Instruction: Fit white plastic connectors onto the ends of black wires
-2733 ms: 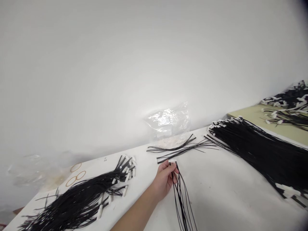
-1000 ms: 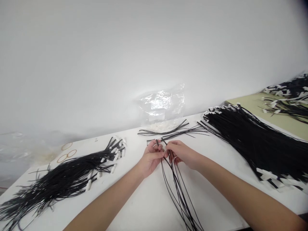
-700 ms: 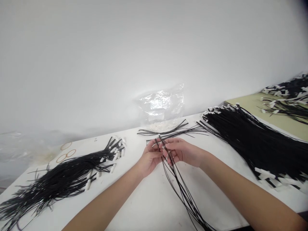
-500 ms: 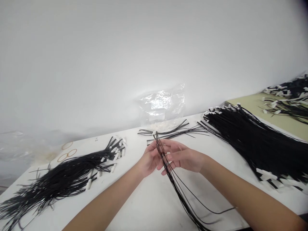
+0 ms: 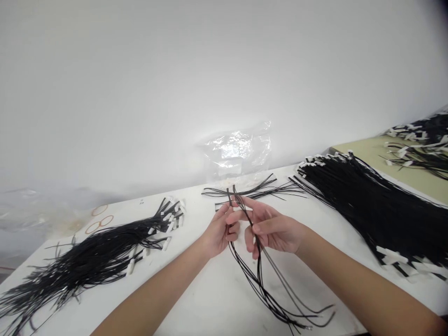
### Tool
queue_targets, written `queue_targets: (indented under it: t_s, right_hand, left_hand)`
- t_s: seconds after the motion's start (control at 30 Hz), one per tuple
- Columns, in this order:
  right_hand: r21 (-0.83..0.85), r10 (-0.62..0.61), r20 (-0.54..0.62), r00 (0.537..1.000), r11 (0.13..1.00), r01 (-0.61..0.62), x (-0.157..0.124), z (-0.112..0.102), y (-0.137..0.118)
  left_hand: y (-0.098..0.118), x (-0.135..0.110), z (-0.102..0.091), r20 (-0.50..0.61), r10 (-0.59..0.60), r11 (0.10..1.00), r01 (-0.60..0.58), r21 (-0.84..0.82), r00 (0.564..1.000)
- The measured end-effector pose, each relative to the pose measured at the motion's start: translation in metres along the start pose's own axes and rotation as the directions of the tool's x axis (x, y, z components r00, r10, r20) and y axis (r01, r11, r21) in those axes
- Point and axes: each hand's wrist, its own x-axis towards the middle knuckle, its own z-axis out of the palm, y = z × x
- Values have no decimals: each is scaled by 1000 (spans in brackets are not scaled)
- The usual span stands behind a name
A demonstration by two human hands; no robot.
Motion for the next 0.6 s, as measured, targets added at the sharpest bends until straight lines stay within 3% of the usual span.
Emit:
queue_targets:
  t_s: [0.17,0.3,0.47,0.6]
  right_hand:
    - [25,-91,-132,987,995,95,-8,0,-12]
    - [-8,-117,-300,947,993,120,-15,4,-24]
    - [-87,-162,-417,894,987,138,-25,6,-37]
    - [-181,-230,-499,835,970,160,-30,3,-43]
  left_hand:
    - [-1,0,0,37,7,995,-10,100,999]
    - [1,-4,3,85,-53,974,33,226,995]
    - [2,-5,5,123,-97,930,46,364,988]
    - [-4,-9,8,156,-10,832,-78,549,988]
